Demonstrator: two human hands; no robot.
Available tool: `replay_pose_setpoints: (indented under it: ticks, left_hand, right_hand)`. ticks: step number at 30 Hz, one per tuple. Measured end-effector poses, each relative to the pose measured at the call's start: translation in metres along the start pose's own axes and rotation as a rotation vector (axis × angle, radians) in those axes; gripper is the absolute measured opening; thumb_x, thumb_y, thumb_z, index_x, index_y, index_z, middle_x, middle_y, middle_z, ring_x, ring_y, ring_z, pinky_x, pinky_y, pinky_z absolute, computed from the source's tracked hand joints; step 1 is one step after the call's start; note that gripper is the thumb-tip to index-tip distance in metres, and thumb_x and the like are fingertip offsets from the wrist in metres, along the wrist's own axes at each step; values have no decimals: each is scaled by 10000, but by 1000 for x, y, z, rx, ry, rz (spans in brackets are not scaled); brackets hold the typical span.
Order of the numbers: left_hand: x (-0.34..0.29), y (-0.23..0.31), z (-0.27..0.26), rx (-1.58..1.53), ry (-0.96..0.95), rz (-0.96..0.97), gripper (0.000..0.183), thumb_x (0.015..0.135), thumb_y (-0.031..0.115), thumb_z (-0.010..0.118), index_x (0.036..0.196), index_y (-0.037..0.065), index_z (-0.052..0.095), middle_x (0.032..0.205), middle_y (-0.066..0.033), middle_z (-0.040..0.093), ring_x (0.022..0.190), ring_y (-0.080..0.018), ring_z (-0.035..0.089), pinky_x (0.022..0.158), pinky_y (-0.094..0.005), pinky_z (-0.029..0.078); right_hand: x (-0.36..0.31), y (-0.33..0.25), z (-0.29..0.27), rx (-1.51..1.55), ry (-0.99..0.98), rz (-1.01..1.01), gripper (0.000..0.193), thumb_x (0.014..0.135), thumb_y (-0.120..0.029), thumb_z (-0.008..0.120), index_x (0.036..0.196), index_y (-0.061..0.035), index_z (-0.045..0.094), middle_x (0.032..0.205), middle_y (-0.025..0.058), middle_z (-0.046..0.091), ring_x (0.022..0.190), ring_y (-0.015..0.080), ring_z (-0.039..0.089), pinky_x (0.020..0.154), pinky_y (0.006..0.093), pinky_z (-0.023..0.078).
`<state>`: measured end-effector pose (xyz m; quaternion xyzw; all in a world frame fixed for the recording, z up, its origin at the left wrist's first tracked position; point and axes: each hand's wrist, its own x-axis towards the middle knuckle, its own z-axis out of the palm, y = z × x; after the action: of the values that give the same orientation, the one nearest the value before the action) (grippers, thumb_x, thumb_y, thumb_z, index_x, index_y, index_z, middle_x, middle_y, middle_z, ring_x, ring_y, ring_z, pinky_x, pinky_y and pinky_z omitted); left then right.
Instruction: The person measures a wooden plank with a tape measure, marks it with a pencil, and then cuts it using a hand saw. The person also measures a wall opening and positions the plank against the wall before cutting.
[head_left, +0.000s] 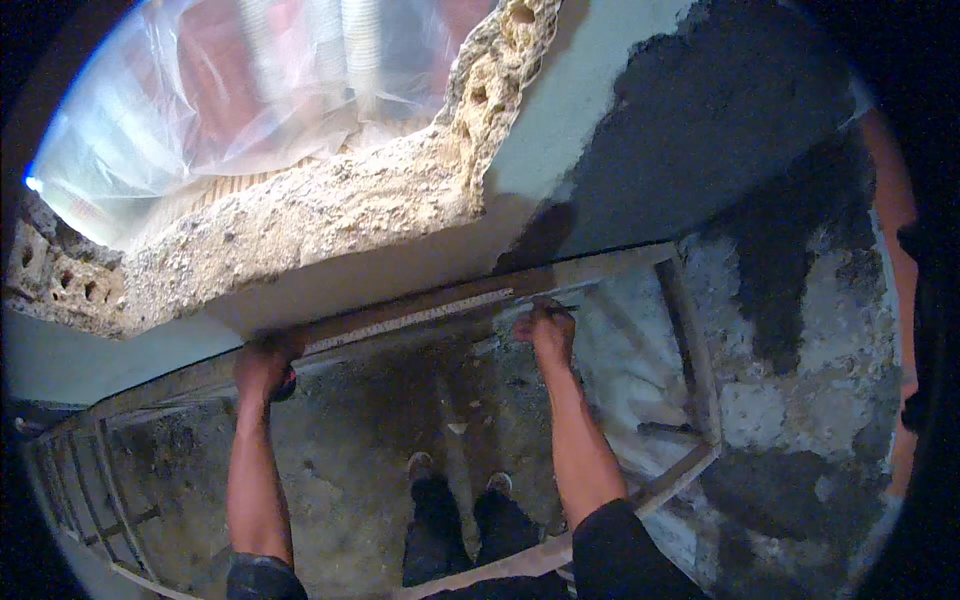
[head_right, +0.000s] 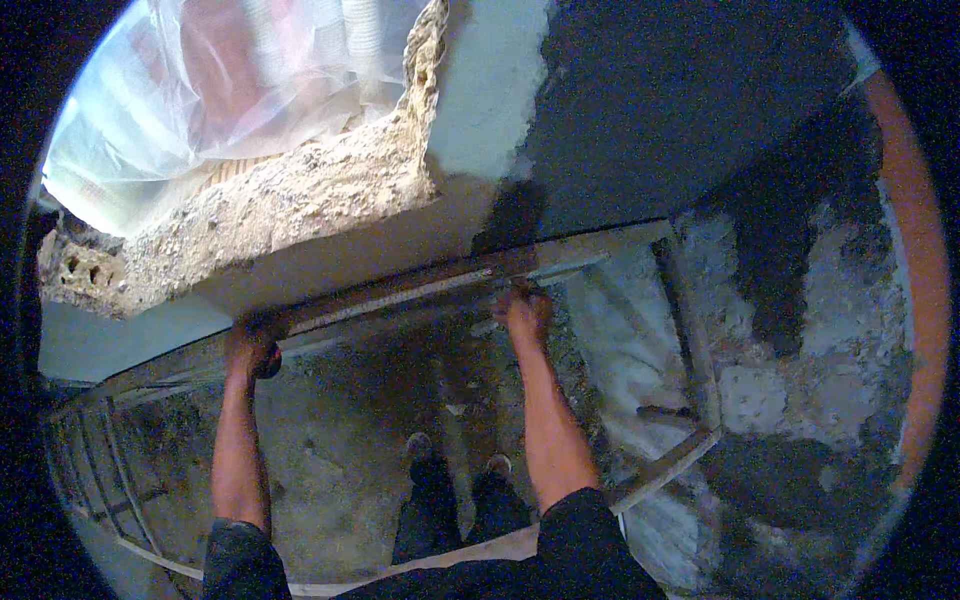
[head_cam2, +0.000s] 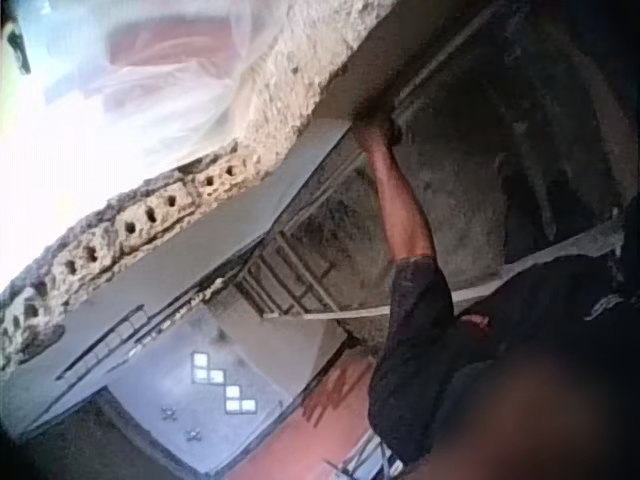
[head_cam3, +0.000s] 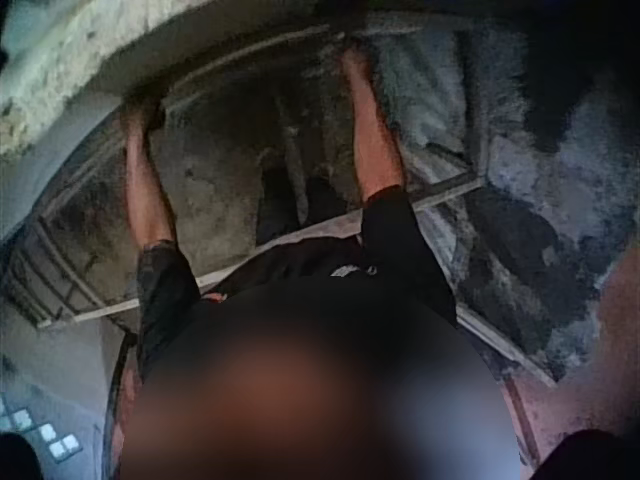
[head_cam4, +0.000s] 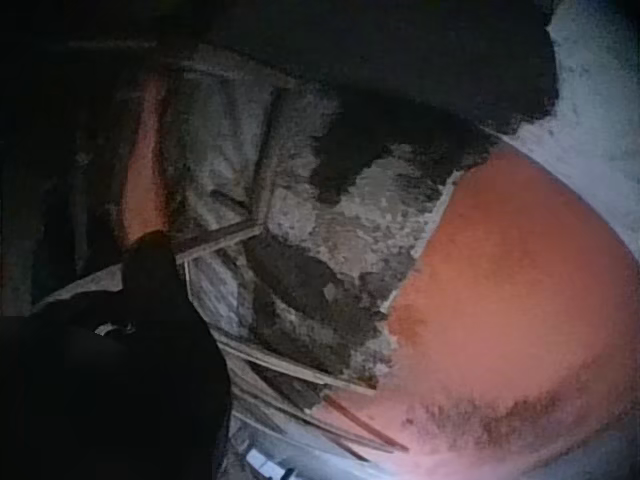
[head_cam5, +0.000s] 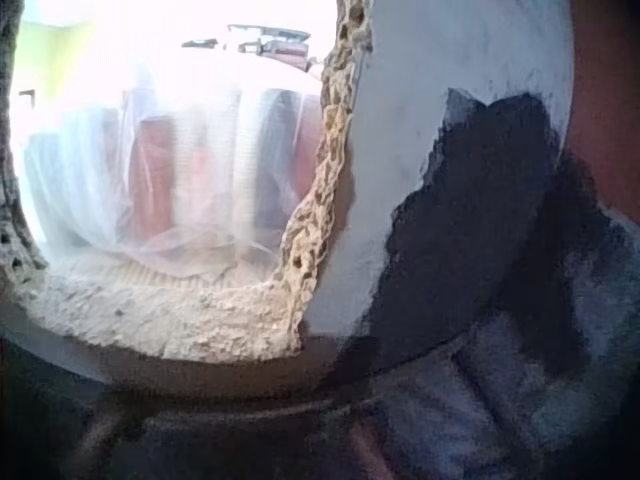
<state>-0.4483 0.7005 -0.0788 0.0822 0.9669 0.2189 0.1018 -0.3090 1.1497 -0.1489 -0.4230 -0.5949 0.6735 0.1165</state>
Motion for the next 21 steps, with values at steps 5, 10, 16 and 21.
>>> replay_pose_setpoints:
  ticks: [5,10,16,21]
  left_hand:
    - [3,-17,15,-209,-111,-233,424,824,460,686,994,74,730,929,-179,728,856,-356,698,749,-454,522]
    - [3,-27,30,1,197,-16,407,800,428,735,990,68,734,737,-121,711,642,-268,685,644,-413,522]
    - [-22,23,20,-156,-26,-307,463,749,420,796,1012,45,733,773,-146,734,728,-278,723,712,-410,550]
    - [-37,59,37,-224,106,-344,505,761,481,786,922,9,709,653,-126,696,618,-251,699,655,-390,551]
  right_hand:
    - [3,9,34,305,-68,190,349,931,-261,658,1198,-40,611,906,139,665,691,236,688,573,374,618]
    - [2,15,49,405,-96,251,404,885,-258,737,1218,-67,611,921,118,662,737,237,695,594,391,629]
    - [-7,28,25,550,-2,256,349,896,-238,731,1177,-68,612,1005,115,642,813,253,695,681,391,629]
    - [1,32,7,581,-12,188,377,952,-215,658,1273,-46,555,1086,128,620,932,286,688,785,428,618]
